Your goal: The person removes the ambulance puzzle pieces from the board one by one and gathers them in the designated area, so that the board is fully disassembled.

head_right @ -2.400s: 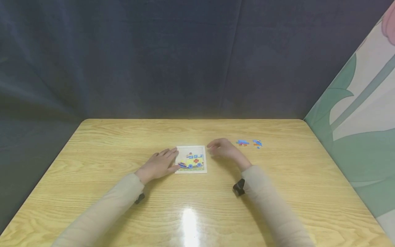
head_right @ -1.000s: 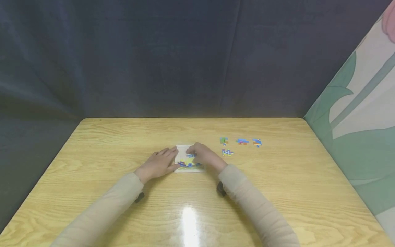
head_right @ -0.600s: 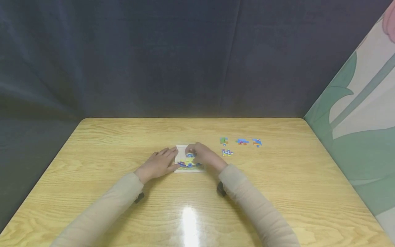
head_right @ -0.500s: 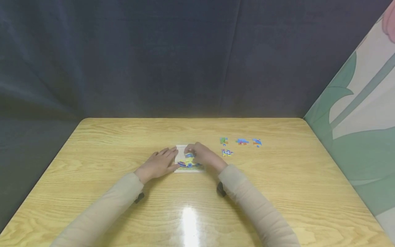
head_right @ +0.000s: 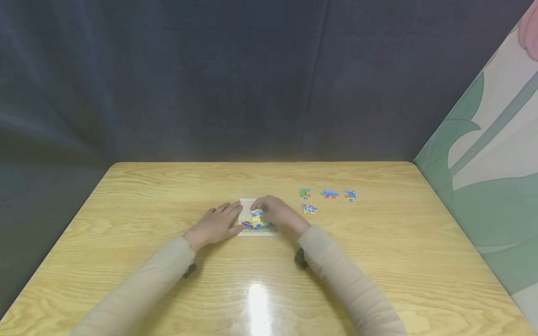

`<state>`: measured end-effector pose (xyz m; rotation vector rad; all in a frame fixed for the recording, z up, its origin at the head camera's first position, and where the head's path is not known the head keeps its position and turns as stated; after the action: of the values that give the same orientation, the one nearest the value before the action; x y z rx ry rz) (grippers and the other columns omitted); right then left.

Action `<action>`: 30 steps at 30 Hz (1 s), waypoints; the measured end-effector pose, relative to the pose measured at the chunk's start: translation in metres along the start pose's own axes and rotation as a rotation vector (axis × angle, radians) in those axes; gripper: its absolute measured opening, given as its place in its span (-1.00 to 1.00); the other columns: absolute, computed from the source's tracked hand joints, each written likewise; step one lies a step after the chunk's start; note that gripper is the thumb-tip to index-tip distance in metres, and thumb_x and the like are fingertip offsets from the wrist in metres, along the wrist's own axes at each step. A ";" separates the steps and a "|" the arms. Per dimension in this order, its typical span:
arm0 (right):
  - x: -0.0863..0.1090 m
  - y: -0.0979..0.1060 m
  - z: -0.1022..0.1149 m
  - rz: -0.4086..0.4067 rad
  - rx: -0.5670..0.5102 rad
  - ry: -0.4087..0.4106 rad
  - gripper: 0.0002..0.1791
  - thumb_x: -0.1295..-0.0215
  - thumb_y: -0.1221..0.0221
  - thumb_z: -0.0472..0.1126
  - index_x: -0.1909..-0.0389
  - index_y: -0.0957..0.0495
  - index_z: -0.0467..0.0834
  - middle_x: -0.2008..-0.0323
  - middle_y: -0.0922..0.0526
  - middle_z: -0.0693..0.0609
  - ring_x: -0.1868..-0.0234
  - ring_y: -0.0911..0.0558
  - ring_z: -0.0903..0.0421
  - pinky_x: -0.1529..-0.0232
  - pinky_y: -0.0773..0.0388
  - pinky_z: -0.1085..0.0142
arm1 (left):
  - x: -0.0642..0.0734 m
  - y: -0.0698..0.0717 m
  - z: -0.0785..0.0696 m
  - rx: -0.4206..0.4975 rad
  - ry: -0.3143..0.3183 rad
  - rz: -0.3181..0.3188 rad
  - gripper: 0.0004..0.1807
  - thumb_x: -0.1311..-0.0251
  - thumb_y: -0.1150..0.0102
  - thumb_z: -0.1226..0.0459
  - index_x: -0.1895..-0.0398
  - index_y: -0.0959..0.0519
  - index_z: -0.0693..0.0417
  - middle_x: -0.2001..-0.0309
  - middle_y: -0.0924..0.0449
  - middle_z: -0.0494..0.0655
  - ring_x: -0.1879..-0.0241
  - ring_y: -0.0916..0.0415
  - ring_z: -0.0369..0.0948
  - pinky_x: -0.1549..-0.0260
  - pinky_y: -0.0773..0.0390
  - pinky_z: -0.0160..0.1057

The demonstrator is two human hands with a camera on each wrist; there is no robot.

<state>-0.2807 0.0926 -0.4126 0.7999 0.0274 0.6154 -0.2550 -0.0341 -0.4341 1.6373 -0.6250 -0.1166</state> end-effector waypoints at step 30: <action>0.004 0.016 -0.014 -0.042 -0.177 -0.083 -0.75 -0.37 -0.02 -0.36 0.06 -0.57 -0.39 0.22 -0.69 -0.26 0.30 -0.66 0.14 0.22 -0.66 0.30 | -0.001 -0.002 0.001 -0.003 0.006 0.004 -0.24 -0.39 0.29 -0.21 -0.52 0.00 -0.04 -0.55 0.11 -0.17 -0.51 0.05 -0.02 -0.41 -0.12 0.16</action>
<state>-0.2888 0.1123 -0.4109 0.6509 -0.0854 0.5366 -0.2559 -0.0346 -0.4363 1.6327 -0.6229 -0.1097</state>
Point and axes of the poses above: each hand's wrist, its own x-axis away from the middle knuckle, its own y-axis out of the back of the hand, z = x × y, the point moved 8 cm from there along -x, towards the middle knuckle
